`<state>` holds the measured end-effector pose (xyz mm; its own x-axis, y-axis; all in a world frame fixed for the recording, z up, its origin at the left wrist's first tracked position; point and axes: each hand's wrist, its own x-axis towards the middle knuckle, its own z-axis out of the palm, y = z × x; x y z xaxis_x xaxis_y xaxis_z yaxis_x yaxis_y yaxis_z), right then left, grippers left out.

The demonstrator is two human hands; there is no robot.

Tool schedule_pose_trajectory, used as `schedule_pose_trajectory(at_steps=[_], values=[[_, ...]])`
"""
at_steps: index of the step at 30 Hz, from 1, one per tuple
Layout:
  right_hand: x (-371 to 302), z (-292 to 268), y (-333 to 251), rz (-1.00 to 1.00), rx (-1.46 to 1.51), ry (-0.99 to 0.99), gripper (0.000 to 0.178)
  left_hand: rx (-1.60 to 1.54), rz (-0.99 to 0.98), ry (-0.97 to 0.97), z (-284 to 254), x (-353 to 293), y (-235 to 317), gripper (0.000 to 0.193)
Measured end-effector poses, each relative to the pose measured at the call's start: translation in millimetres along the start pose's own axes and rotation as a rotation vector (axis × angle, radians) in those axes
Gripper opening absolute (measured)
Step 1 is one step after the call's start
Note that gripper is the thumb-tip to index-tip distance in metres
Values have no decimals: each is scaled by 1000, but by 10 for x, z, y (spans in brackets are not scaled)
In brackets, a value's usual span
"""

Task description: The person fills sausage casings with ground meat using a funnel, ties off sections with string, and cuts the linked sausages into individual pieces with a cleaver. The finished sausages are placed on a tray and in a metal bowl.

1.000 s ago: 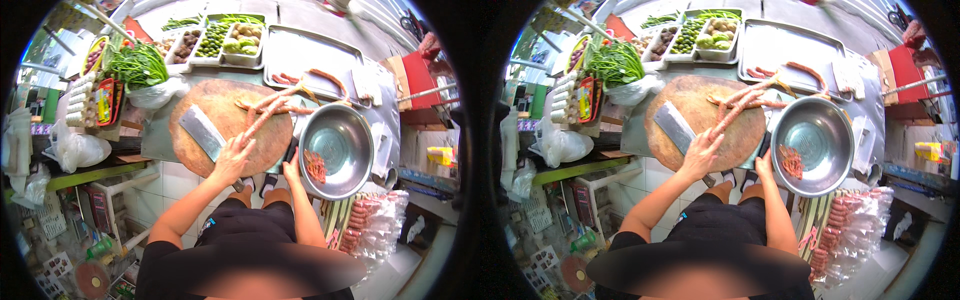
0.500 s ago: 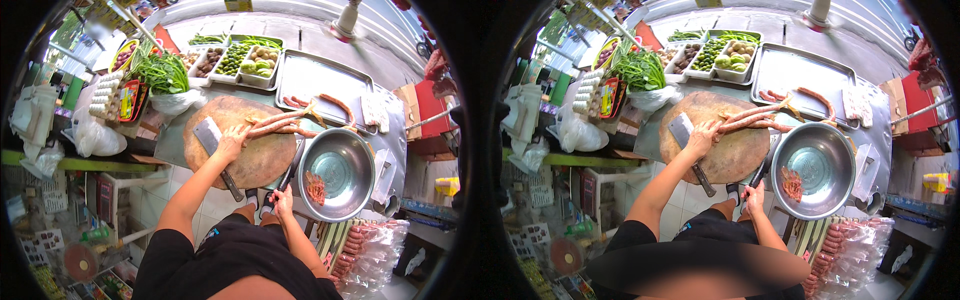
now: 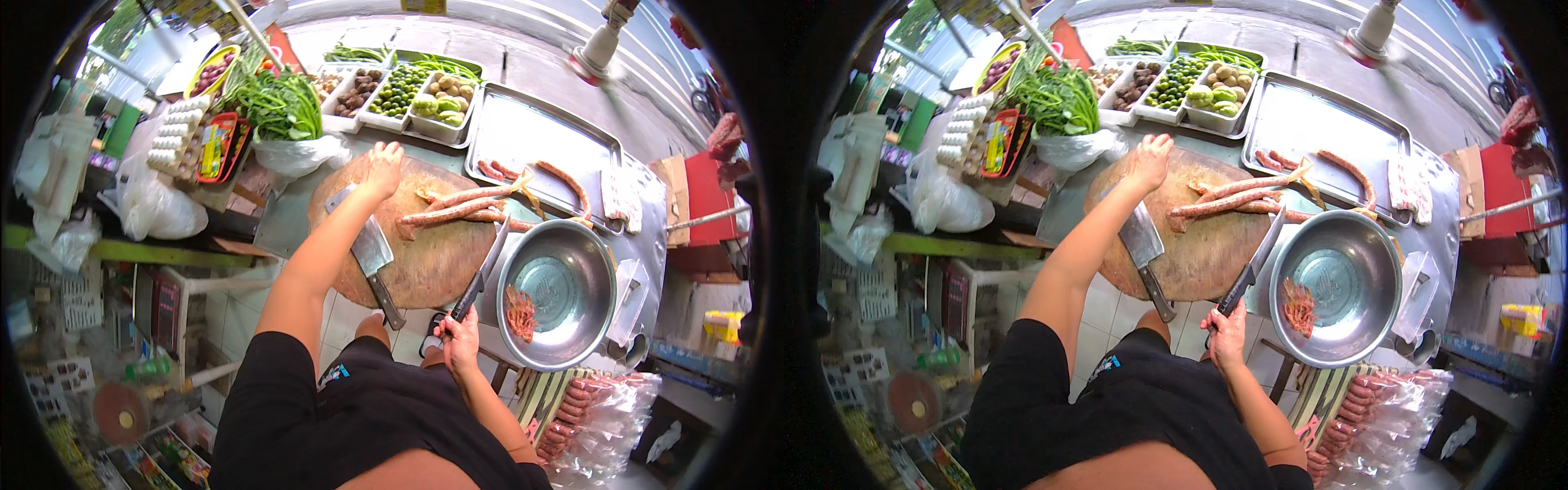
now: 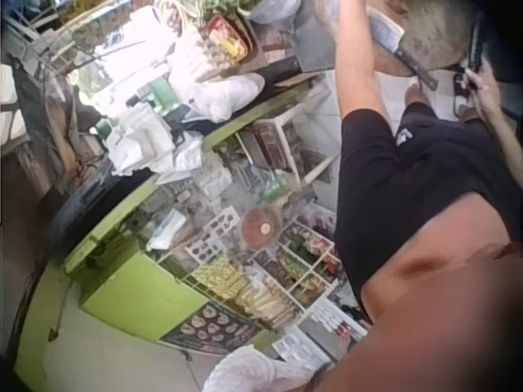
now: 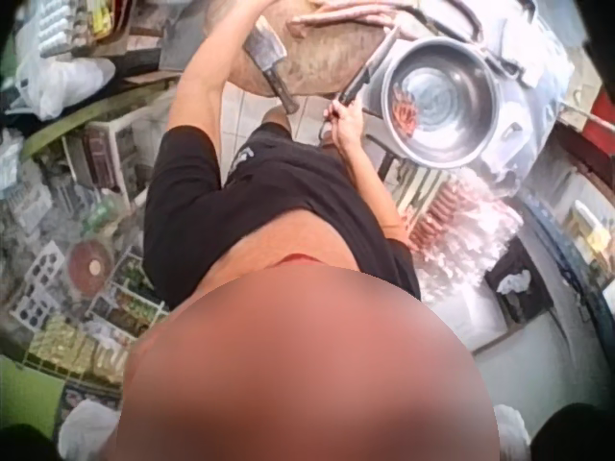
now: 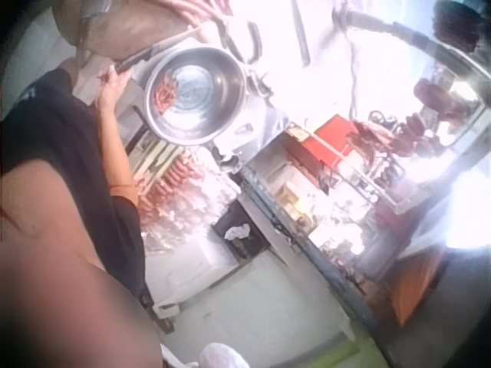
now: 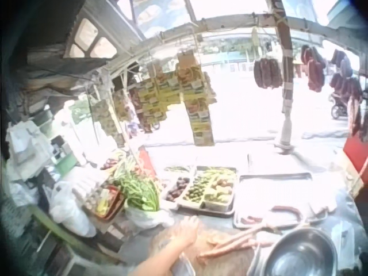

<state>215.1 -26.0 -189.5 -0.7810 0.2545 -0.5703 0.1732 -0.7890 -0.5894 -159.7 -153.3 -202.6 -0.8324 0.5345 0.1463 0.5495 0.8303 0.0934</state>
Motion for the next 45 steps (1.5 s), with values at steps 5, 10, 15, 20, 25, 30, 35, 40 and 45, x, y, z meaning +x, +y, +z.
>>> schedule_pose_trajectory(at_steps=[5,10,15,20,25,30,35,40,45], values=[[282,80,543,-146,-251,228,86,116,123,-24,240,978,-100,50],[353,188,924,-229,-349,364,79,55,225,53,433,1380,-149,37],[216,381,1005,-278,-425,478,78,60,387,66,504,1434,-144,39],[27,344,1103,-295,-684,560,76,9,424,17,569,1510,22,36],[-47,207,1178,-285,-709,546,74,93,359,-36,639,1525,149,30],[-85,289,1052,-295,-755,555,73,113,340,-62,653,1605,77,22],[-164,389,1028,-259,-692,524,72,168,441,-101,610,1594,71,16],[-131,379,1140,-327,-785,505,73,136,511,-22,527,1341,226,12],[-76,304,1116,-293,-765,500,73,-129,498,180,399,1207,-29,11]])
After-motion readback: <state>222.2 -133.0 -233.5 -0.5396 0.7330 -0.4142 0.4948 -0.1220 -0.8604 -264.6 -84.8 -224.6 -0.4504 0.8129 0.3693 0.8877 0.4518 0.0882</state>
